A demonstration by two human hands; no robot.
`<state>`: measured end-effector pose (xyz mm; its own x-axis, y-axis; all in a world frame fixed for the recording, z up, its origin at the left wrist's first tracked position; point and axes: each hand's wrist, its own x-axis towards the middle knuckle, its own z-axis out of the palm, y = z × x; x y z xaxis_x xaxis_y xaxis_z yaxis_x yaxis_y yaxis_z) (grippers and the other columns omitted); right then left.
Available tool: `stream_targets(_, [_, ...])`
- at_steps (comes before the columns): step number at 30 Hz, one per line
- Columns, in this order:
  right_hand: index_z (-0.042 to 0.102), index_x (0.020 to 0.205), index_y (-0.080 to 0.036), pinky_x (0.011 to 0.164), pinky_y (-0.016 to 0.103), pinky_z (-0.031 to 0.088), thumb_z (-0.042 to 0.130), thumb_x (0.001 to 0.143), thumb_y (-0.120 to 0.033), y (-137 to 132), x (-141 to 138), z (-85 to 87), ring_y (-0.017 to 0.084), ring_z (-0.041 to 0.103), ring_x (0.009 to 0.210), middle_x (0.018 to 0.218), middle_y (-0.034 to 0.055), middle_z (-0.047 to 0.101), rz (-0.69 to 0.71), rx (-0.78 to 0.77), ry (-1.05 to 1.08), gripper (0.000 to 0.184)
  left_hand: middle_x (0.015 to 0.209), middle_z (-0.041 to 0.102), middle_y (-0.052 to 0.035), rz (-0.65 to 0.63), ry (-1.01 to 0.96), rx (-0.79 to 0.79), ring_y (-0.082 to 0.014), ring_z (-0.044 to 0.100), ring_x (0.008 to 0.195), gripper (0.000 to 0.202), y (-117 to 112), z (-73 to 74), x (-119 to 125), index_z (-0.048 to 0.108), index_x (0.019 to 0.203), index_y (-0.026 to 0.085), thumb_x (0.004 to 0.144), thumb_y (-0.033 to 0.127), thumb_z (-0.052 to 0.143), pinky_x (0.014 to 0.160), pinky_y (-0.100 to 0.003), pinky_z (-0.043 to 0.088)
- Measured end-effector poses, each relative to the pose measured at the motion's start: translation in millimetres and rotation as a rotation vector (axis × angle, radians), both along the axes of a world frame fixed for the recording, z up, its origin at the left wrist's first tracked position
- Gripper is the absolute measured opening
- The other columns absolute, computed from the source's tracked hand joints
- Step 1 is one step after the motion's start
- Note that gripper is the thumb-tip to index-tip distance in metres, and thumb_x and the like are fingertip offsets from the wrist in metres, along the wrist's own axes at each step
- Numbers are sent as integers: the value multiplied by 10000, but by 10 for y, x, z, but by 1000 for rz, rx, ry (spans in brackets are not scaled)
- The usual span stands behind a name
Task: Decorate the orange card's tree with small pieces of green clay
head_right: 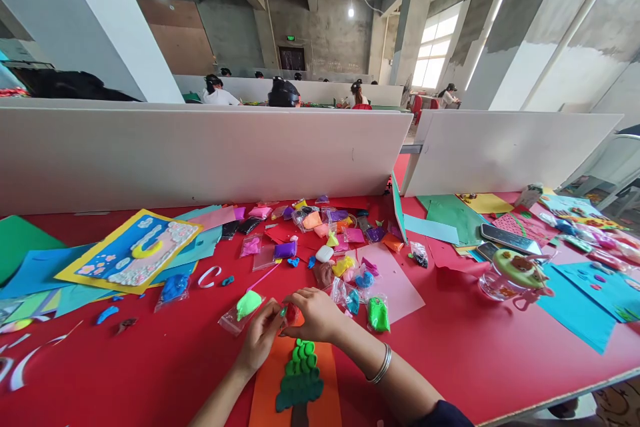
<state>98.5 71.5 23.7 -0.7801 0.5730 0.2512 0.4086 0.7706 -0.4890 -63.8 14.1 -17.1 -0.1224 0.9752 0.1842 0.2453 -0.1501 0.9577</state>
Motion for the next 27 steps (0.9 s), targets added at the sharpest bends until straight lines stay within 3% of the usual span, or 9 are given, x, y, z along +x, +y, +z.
stream_targets(3, [536, 1252, -148, 897, 412, 491, 770, 677, -498, -17, -16, -40, 291, 641, 1036, 1122, 162, 672, 38, 24, 11, 712, 625, 460, 7, 44, 55, 64, -140, 460, 591, 460, -7, -35, -32, 475, 621, 197, 837, 603, 499, 570, -253, 429])
stream_targets(6, [477, 1319, -131, 945, 450, 472, 798, 629, -501, -32, -42, -86, 321, 617, 1102, 1209, 198, 632, 23, -35, 39, 846, 630, 469, 13, -28, 30, 48, -136, 459, 569, 408, -23, -42, -71, 500, 682, 197, 859, 563, 464, 550, -249, 439])
stream_targets(9, [487, 1303, -154, 931, 375, 489, 808, 639, -445, -39, -51, -105, 280, 634, 1102, 1229, 164, 637, 26, -168, 100, 793, 645, 491, 11, -73, 68, 63, -134, 481, 576, 368, -37, -22, -92, 531, 715, 192, 875, 510, 440, 557, -245, 452])
stream_targets(11, [515, 1273, -172, 871, 327, 506, 808, 640, -430, -38, -45, -97, 256, 662, 1051, 1193, 131, 663, 23, -211, 98, 744, 637, 492, 12, -37, 142, 117, -131, 490, 579, 334, -41, -3, -95, 520, 680, 193, 869, 463, 463, 560, -236, 446])
stream_targets(16, [612, 1167, -174, 713, 290, 488, 767, 688, -447, -27, -22, -54, 241, 697, 865, 996, 104, 724, -35, -89, -60, 573, 641, 512, 16, 110, 297, 279, -116, 494, 576, 202, -47, 45, -113, 549, 685, 189, 815, 335, 595, 572, -218, 436])
stream_targets(19, [623, 1164, -164, 680, 274, 464, 739, 727, -477, -17, -15, -38, 223, 693, 822, 947, 99, 730, -18, -19, -100, 550, 660, 525, -4, 38, 337, 304, -123, 520, 607, 197, -53, 74, -142, 660, 733, 185, 837, 344, 605, 590, -217, 452])
stream_targets(22, [608, 1197, -145, 653, 266, 445, 693, 775, -505, -20, -11, -31, 207, 684, 802, 919, 100, 724, -3, 44, -111, 561, 688, 557, -30, -65, 310, 221, -135, 542, 631, 282, -47, 76, -163, 731, 814, 188, 856, 427, 588, 588, -223, 470])
stream_targets(27, [650, 1046, -151, 600, 248, 407, 652, 835, -386, -71, -23, -43, 165, 650, 737, 855, 75, 701, 45, 137, -166, 317, 720, 622, -61, -200, 261, 38, -150, 549, 617, 362, -14, 1, -155, 764, 796, 192, 824, 507, 586, 559, -239, 473])
